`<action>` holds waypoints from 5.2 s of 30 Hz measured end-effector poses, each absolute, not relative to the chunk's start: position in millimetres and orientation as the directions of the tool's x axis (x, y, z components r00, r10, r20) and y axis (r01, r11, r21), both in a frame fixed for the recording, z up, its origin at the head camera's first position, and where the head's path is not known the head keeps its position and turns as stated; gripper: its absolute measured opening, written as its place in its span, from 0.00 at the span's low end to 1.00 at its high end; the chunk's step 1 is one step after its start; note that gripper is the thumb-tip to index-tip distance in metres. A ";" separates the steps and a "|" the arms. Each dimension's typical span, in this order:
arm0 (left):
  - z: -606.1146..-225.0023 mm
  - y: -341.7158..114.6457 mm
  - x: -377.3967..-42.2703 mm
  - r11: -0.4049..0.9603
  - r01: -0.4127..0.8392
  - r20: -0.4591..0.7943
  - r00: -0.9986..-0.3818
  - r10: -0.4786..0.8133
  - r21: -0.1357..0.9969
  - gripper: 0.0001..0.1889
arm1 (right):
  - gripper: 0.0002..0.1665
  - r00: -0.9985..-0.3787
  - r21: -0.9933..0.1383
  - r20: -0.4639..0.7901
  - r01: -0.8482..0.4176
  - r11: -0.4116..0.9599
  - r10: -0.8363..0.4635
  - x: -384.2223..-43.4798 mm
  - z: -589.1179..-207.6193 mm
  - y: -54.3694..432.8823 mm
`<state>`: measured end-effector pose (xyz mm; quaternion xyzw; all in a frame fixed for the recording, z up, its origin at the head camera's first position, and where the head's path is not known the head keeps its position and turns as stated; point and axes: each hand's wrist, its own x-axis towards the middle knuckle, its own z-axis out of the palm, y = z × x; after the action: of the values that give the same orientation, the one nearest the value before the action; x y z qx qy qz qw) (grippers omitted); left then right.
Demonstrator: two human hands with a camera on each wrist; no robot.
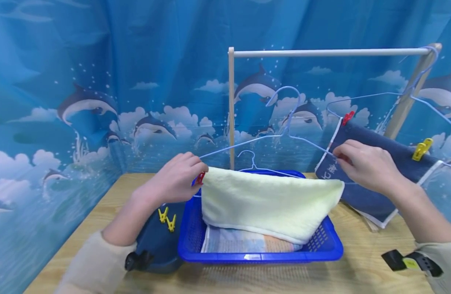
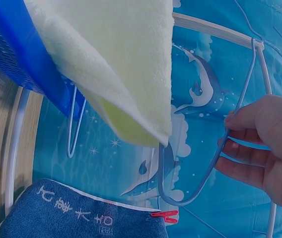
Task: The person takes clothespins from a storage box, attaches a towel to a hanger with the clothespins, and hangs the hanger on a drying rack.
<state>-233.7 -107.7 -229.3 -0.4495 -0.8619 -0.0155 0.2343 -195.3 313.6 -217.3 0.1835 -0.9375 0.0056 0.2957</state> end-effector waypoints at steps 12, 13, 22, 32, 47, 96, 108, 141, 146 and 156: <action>-224.1 -72.8 -229.1 0.486 0.832 0.417 -0.355 0.837 -0.267 0.13 | 0.11 -0.747 0.095 0.569 -0.356 0.930 -0.344 -194.6 -218.4 312.5; -224.1 -70.0 -229.0 0.480 0.833 0.411 -0.349 0.842 -0.274 0.13 | 0.11 -0.746 0.097 0.570 -0.356 0.929 -0.345 -194.6 -218.5 312.5; -221.4 -53.2 -225.5 0.484 0.823 0.383 -0.362 0.850 -0.297 0.13 | 0.11 -0.740 0.105 0.573 -0.361 0.926 -0.353 -195.0 -218.5 312.6; -214.6 -31.1 -225.8 0.469 0.841 0.389 -0.350 0.852 -0.270 0.12 | 0.10 -0.718 0.120 0.591 -0.372 0.921 -0.367 -196.3 -215.2 311.6; -214.3 -5.6 -222.5 0.428 0.860 0.351 -0.324 0.878 -0.277 0.10 | 0.10 -0.704 0.150 0.596 -0.375 0.915 -0.386 -197.0 -211.8 307.0; -218.1 82.7 -215.0 0.471 0.803 0.385 -0.331 0.861 -0.364 0.10 | 0.09 -0.642 0.213 0.653 -0.353 0.911 -0.401 -195.1 -208.6 296.0; -220.0 101.3 -216.7 0.525 0.780 0.461 -0.348 0.816 -0.341 0.08 | 0.09 -0.642 0.212 0.654 -0.352 0.912 -0.400 -194.8 -209.1 297.6; -249.1 135.6 -211.1 0.634 0.716 0.705 -0.286 0.649 -0.293 0.04 | 0.09 -0.655 0.178 0.651 -0.360 0.916 -0.384 -194.4 -212.1 298.7; -248.9 136.6 -210.6 0.640 0.721 0.710 -0.302 0.636 -0.266 0.03 | 0.09 -0.665 0.172 0.646 -0.350 0.921 -0.374 -193.5 -211.5 299.4; -250.7 141.0 -208.7 0.668 0.695 0.719 -0.318 0.618 -0.266 0.05 | 0.10 -0.675 0.160 0.639 -0.353 0.922 -0.369 -193.1 -211.8 301.6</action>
<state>-208.7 141.0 -250.7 -0.4050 -0.8105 -0.0460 0.4206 -193.1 301.6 -211.8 0.1972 -0.9151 -0.0115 0.3514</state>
